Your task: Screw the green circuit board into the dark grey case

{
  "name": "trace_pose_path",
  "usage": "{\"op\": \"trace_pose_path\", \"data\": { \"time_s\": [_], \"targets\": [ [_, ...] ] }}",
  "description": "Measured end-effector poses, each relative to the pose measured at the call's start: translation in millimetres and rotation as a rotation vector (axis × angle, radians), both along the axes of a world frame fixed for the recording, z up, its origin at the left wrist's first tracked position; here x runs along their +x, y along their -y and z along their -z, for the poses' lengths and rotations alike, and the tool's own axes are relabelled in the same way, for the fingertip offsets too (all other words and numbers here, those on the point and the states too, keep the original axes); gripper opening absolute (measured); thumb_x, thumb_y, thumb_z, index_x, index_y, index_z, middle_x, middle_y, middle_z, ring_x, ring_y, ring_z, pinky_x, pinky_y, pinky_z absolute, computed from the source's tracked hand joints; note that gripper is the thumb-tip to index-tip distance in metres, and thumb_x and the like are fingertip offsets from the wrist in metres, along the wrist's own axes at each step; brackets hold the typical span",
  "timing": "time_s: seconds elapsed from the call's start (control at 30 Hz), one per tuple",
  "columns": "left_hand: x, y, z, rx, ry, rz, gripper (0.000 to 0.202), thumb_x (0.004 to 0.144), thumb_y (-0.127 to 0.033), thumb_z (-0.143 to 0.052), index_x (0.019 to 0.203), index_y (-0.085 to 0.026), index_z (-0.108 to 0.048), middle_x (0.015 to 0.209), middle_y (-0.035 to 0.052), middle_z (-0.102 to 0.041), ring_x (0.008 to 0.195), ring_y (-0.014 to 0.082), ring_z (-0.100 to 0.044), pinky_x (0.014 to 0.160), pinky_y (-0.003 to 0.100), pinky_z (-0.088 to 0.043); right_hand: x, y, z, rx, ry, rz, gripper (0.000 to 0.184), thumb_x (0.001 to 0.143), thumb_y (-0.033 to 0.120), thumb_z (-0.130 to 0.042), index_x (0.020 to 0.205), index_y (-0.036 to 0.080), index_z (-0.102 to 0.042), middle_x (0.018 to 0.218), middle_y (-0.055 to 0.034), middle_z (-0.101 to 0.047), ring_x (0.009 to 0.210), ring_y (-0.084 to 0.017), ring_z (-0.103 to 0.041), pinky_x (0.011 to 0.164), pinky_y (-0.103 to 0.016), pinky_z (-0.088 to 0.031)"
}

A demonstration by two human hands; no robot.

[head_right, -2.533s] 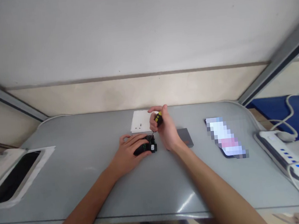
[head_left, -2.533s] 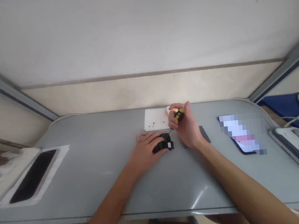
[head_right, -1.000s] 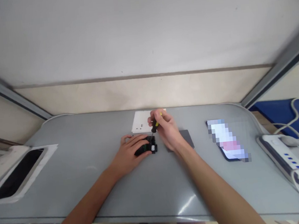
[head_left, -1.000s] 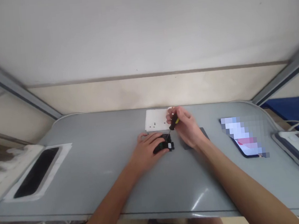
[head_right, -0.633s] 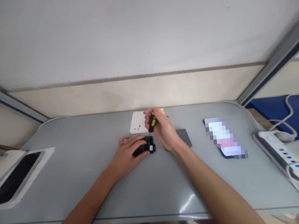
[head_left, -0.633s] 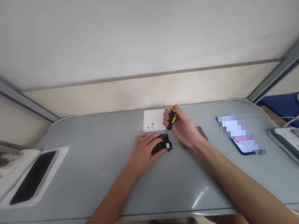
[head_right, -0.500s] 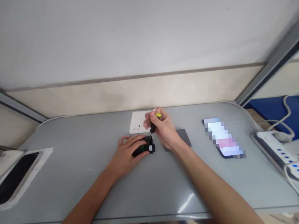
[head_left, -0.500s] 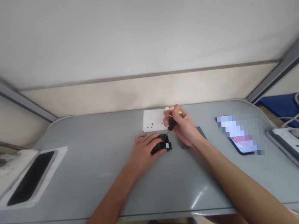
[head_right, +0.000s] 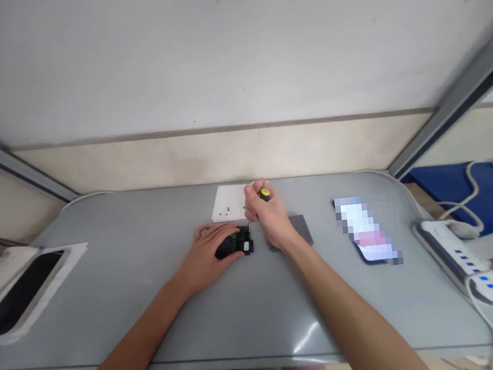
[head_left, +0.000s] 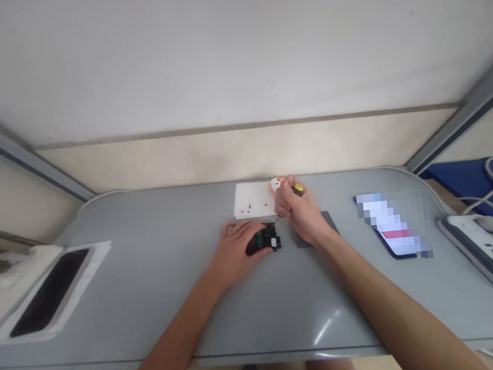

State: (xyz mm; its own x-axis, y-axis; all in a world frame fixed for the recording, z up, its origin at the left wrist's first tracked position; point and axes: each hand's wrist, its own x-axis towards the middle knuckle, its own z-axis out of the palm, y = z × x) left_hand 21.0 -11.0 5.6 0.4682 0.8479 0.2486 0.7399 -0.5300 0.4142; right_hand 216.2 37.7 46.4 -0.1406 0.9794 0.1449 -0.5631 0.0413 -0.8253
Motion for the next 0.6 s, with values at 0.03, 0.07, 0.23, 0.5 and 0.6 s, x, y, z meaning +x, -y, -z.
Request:
{"op": "trace_pose_path", "data": {
  "time_s": [0.03, 0.07, 0.23, 0.5, 0.6],
  "targets": [
    [-0.3, -0.5, 0.8, 0.007, -0.005, 0.005, 0.035, 0.095, -0.045, -0.071, 0.124, -0.027, -0.063, 0.137, 0.0048, -0.069, 0.131, 0.0267, -0.060, 0.114, 0.048, -0.031, -0.7, -0.7, 0.3, 0.013, 0.007, 0.011, 0.045, 0.087, 0.060, -0.073, 0.080, 0.025, -0.046, 0.062, 0.0078, -0.030, 0.050, -0.009, -0.028, 0.050, -0.026, -0.028],
    [-0.6, -0.9, 1.8, 0.017, -0.012, 0.012, 0.030, 0.095, -0.044, -0.071, 0.119, -0.027, -0.065, 0.137, 0.0047, -0.070, 0.130, 0.0267, -0.061, 0.114, 0.048, -0.032, -1.1, -1.3, 0.0, 0.019, 0.006, 0.011, 0.042, 0.089, 0.065, -0.067, 0.084, 0.026, -0.051, 0.062, 0.0073, -0.030, 0.051, -0.010, -0.027, 0.050, -0.027, -0.029],
    [-1.6, -0.4, 6.7, 0.072, -0.024, 0.050, 0.024, 0.095, -0.044, -0.071, 0.110, -0.026, -0.070, 0.137, 0.0056, -0.070, 0.130, 0.0265, -0.060, 0.113, 0.048, -0.033, 2.3, 0.1, -5.6, 0.019, 0.006, -0.058, 0.032, 0.089, 0.053, -0.072, 0.087, 0.023, -0.062, 0.080, 0.0007, -0.053, 0.068, -0.012, -0.051, 0.064, -0.030, -0.042],
    [-2.7, 2.5, 8.8, 0.070, 0.026, 0.079, 0.027, 0.091, -0.045, -0.075, 0.112, -0.028, -0.074, 0.134, 0.0051, -0.072, 0.129, 0.0259, -0.061, 0.114, 0.048, -0.037, 4.1, 0.8, -3.7, 0.038, 0.039, -0.085, 0.042, 0.089, 0.064, -0.067, 0.084, 0.025, -0.053, 0.063, 0.0072, -0.035, 0.049, -0.009, -0.027, 0.050, -0.027, -0.026],
    [-1.1, 2.5, 9.6, 0.071, 0.021, 0.062, 0.027, 0.091, -0.045, -0.075, 0.111, -0.028, -0.075, 0.134, 0.0054, -0.072, 0.129, 0.0266, -0.061, 0.113, 0.049, -0.038, 6.9, -1.4, -5.1, -0.003, -0.019, -0.153, 0.039, 0.093, 0.063, -0.060, 0.099, 0.025, -0.066, 0.075, 0.0018, -0.045, 0.058, -0.012, -0.041, 0.057, -0.030, -0.037]
  ]
}}
